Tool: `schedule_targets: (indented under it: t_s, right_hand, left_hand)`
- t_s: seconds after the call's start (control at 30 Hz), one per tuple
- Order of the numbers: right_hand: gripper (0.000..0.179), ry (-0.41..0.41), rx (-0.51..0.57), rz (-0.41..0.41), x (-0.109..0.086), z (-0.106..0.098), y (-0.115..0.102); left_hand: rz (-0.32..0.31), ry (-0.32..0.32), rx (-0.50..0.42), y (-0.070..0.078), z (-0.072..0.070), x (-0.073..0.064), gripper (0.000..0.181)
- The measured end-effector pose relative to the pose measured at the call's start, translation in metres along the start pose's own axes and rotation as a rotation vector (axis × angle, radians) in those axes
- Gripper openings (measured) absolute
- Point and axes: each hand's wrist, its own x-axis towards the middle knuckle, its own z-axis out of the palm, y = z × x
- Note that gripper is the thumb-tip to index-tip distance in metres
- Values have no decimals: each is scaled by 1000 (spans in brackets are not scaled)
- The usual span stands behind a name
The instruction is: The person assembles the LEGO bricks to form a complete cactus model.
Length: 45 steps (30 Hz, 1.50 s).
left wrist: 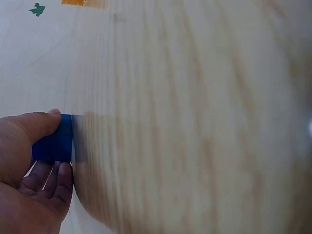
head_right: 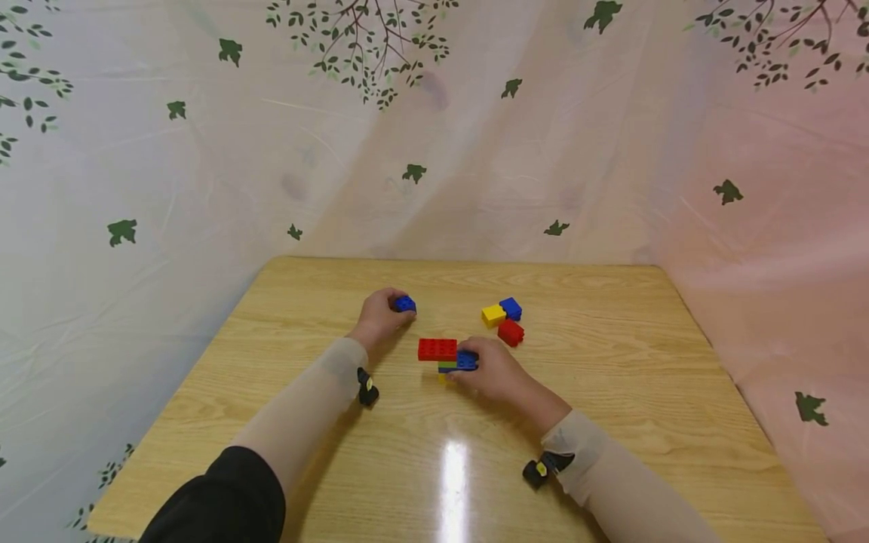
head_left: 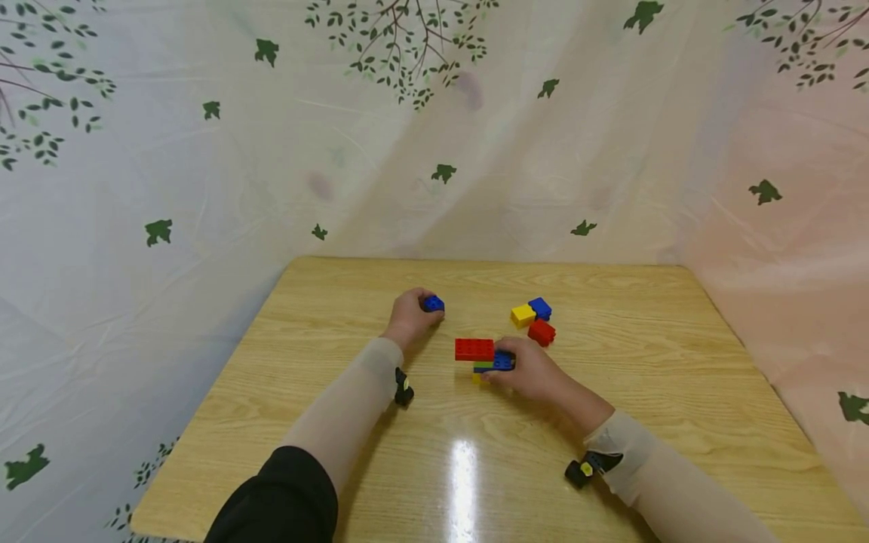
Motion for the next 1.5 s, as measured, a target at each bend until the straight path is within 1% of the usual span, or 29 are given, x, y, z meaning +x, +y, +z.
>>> schedule_targets:
  t_s: [0.3, 0.37, 0.5, 0.63, 0.77, 0.9, 1.0, 1.23, 1.33, 1.5]
  right_hand:
    - [56, 1, -5, 7, -1, -1, 0]
    - [55, -3, 0, 10, -1, -1, 0]
    - [49, -5, 1, -1, -1, 0, 0]
    - [41, -2, 5, -23, -1, 0, 1]
    - [38, 3, 17, -17, -2, 1, 1]
    - [41, 7, 13, -17, -2, 1, 1]
    - [43, 8, 11, -17, -2, 1, 1]
    - [40, 4, 25, -22, -1, 1, 0]
    - [42, 2, 20, -17, -1, 0, 0]
    - [47, 2, 10, -9, -1, 0, 0]
  left_hand:
    - [-15, 27, 12, 1, 1, -1, 42]
    - [-21, 34, 7, 0, 1, -2, 41]
    - [-15, 38, -12, -2, 0, -3, 41]
    - [4, 35, -24, -3, -1, -5, 40]
    - [26, 30, -50, -3, -1, -10, 38]
    - [46, 15, -98, -4, -1, -16, 37]
    - [70, 2, -115, -4, -2, -20, 37]
    - [121, -19, -100, 2, -9, -33, 39]
    - [141, -37, -107, 3, -12, -39, 42]
    - [193, -54, -121, 1, -15, -47, 44]
